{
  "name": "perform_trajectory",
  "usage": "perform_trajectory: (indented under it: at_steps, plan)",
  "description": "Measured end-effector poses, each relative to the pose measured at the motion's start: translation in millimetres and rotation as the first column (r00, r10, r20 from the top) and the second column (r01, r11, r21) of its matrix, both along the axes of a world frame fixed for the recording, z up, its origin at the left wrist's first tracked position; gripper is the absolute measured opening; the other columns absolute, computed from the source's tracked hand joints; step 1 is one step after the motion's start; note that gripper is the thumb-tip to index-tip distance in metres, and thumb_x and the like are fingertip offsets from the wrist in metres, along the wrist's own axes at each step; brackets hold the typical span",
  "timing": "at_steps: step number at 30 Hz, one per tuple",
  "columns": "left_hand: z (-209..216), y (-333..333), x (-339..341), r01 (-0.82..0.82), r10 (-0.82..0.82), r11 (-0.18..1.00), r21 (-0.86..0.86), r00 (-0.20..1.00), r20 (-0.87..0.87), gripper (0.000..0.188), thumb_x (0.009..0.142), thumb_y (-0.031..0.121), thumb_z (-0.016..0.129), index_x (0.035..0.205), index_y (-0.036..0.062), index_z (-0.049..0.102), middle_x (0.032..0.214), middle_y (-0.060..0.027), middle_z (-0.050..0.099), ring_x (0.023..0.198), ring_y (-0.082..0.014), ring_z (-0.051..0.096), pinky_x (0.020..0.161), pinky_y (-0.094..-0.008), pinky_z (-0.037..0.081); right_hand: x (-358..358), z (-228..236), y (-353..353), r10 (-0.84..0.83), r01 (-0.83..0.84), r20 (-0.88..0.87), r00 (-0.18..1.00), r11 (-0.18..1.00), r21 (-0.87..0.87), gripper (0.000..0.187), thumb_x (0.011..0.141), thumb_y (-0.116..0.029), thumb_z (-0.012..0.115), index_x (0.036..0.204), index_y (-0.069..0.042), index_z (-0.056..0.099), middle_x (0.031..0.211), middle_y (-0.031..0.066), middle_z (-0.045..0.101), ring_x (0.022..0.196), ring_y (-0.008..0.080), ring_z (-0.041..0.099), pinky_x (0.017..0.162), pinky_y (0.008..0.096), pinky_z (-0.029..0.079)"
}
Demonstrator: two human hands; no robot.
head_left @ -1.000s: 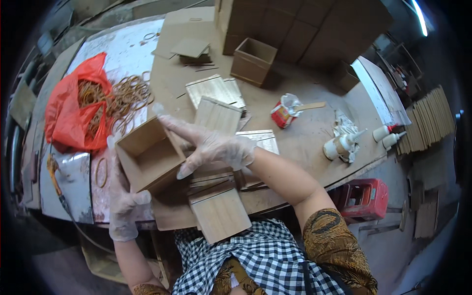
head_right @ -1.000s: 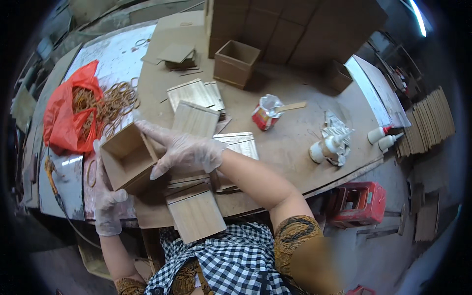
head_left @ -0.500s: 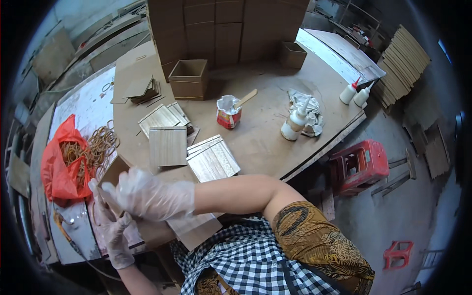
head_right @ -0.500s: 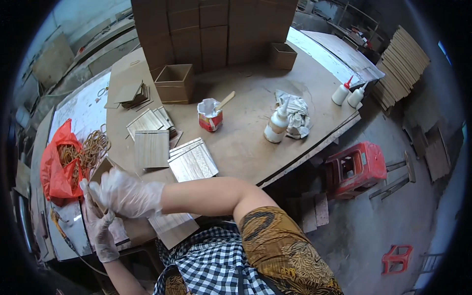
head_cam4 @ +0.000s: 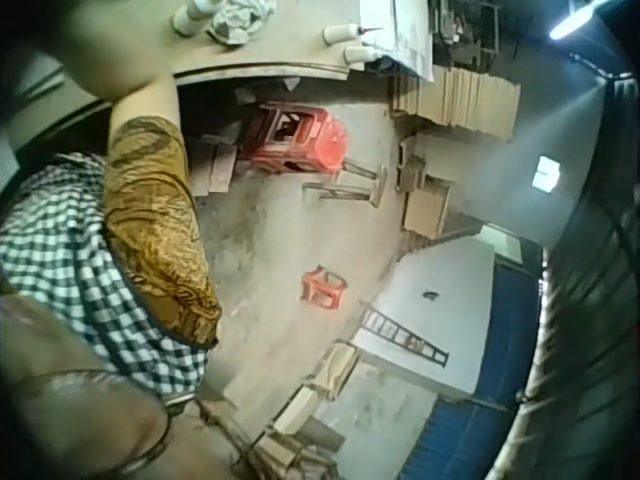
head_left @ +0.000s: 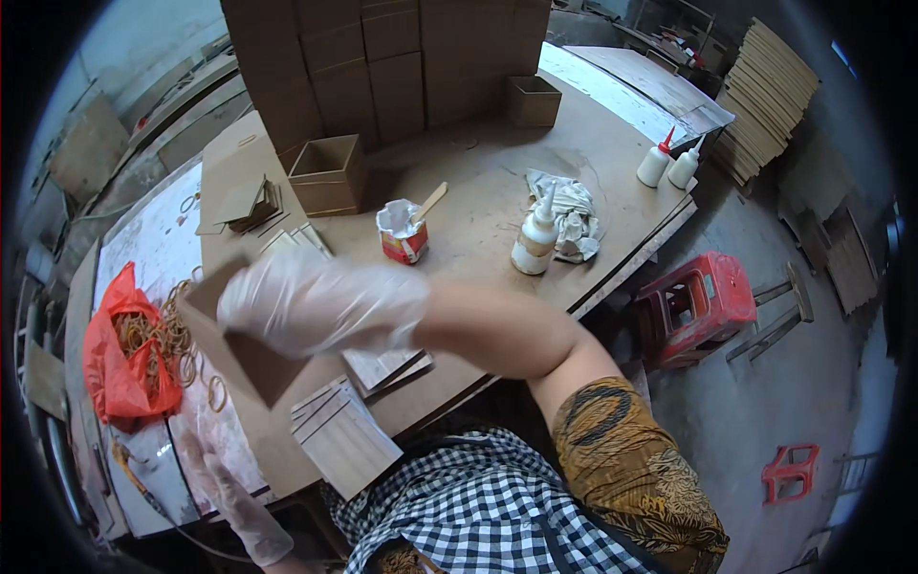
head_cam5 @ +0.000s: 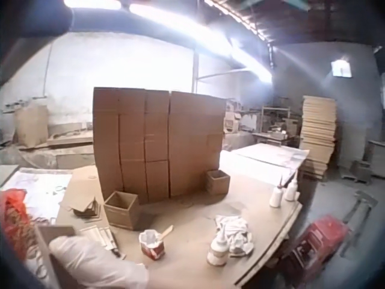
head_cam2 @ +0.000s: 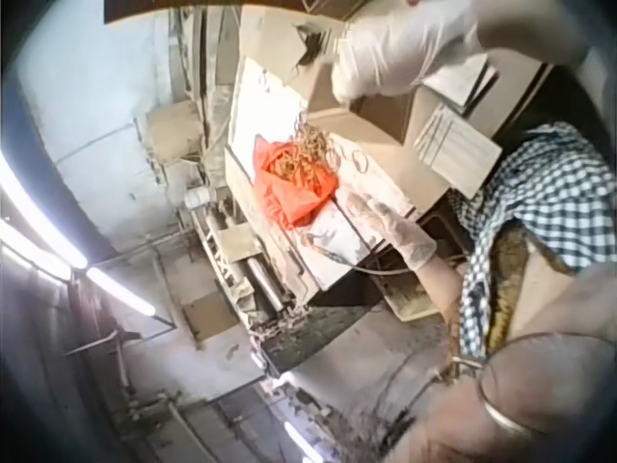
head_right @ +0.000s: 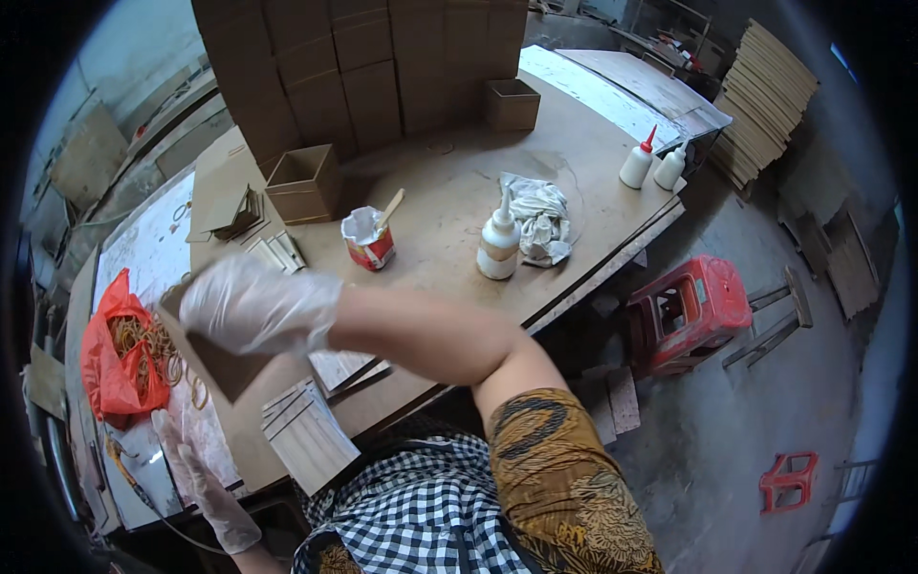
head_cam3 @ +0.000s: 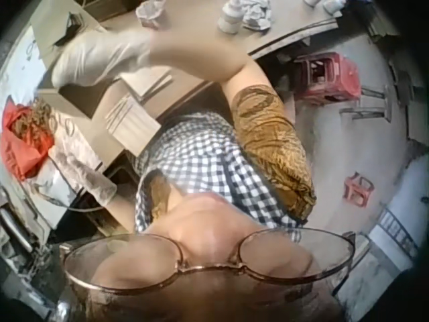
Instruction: The person assembles small wooden boxes by applying glue to the edges of flat wooden panels and joining them together. They use rubber bands to secure the corners while the glue sets and place the finished boxes on the table.
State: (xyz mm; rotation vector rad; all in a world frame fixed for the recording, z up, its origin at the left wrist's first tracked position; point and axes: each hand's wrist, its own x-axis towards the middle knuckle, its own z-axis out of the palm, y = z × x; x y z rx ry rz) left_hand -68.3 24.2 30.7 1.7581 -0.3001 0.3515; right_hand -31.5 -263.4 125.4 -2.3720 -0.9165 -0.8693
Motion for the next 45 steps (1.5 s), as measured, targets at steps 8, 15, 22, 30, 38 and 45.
perform_trajectory:
  at_steps: [8, 15, 22, 30, 38, 45]
  plan:
    - [43, -115, 35, 0.654, -0.726, 0.657, 0.374, 0.683, 0.081, 0.036, 0.097, 0.014, 0.059, 0.132, 0.0019, 0.057, 0.132, -0.0166, 0.059, 0.126, -0.0288, 0.053, 0.109, -0.041, 0.039, -50, 59, -199, -0.609, 0.64, 0.317, 0.727, 0.768, 0.008, 0.023, 0.081, -0.004, 0.068, 0.103, -0.012, 0.069, 0.093, 0.013, 0.071, 0.085, 0.0309, 0.07, 0.076, 0.0379, 0.056]
    - [-25, -301, 25, 0.614, -0.956, -0.203, 0.763, 0.043, -0.289, 0.081, 0.088, 0.046, 0.066, 0.15, 0.0043, 0.033, 0.153, -0.0229, 0.035, 0.142, -0.0388, 0.033, 0.116, -0.0426, 0.031, -77, 7, -330, -0.793, 0.794, 0.092, 0.603, 0.607, 0.024, 0.021, 0.086, -0.004, 0.061, 0.101, -0.015, 0.071, 0.095, 0.0097, 0.07, 0.091, 0.0298, 0.069, 0.077, 0.0398, 0.056]
    - [-55, -331, 21, 0.503, -0.963, -0.245, 0.829, -0.025, -0.269, 0.114, 0.079, 0.078, 0.055, 0.155, 0.0013, 0.017, 0.159, -0.0291, 0.016, 0.148, -0.0471, 0.011, 0.12, -0.0532, 0.014, -48, -47, -380, -0.871, 0.869, 0.013, 0.491, 0.491, 0.05, 0.023, 0.082, -0.004, 0.065, 0.101, -0.015, 0.071, 0.096, 0.0099, 0.069, 0.092, 0.0297, 0.068, 0.078, 0.0393, 0.055]
    - [-43, -333, 18, 0.483, -0.936, -0.296, 0.824, 0.027, -0.352, 0.106, 0.083, 0.074, 0.053, 0.157, 0.0066, 0.016, 0.16, -0.0259, 0.018, 0.148, -0.046, 0.015, 0.119, -0.054, 0.017, 33, -76, -420, -0.827, 0.808, 0.052, 0.559, 0.558, 0.189, 0.022, 0.084, -0.004, 0.062, 0.103, -0.012, 0.07, 0.098, 0.0136, 0.069, 0.092, 0.0336, 0.067, 0.079, 0.0429, 0.055]
    - [-39, -337, 17, 0.493, -0.919, -0.328, 0.806, 0.032, -0.394, 0.101, 0.084, 0.069, 0.055, 0.157, 0.009, 0.018, 0.16, -0.0215, 0.02, 0.147, -0.0454, 0.019, 0.119, -0.0536, 0.02, 65, -117, -470, -0.905, 0.906, 0.047, 0.423, 0.423, -0.015, 0.026, 0.083, -0.002, 0.061, 0.106, -0.012, 0.07, 0.093, 0.0132, 0.067, 0.088, 0.0334, 0.067, 0.073, 0.0453, 0.053]
    - [-36, -340, 18, 0.494, -0.899, -0.361, 0.791, 0.041, -0.436, 0.1, 0.083, 0.062, 0.061, 0.157, 0.0105, 0.018, 0.16, -0.0207, 0.021, 0.147, -0.0444, 0.02, 0.118, -0.0531, 0.021, 81, -119, -470, -0.926, 0.915, 0.035, 0.375, 0.364, -0.176, 0.031, 0.082, 0.0, 0.056, 0.106, -0.014, 0.071, 0.096, 0.0132, 0.068, 0.091, 0.0335, 0.068, 0.075, 0.0443, 0.054]
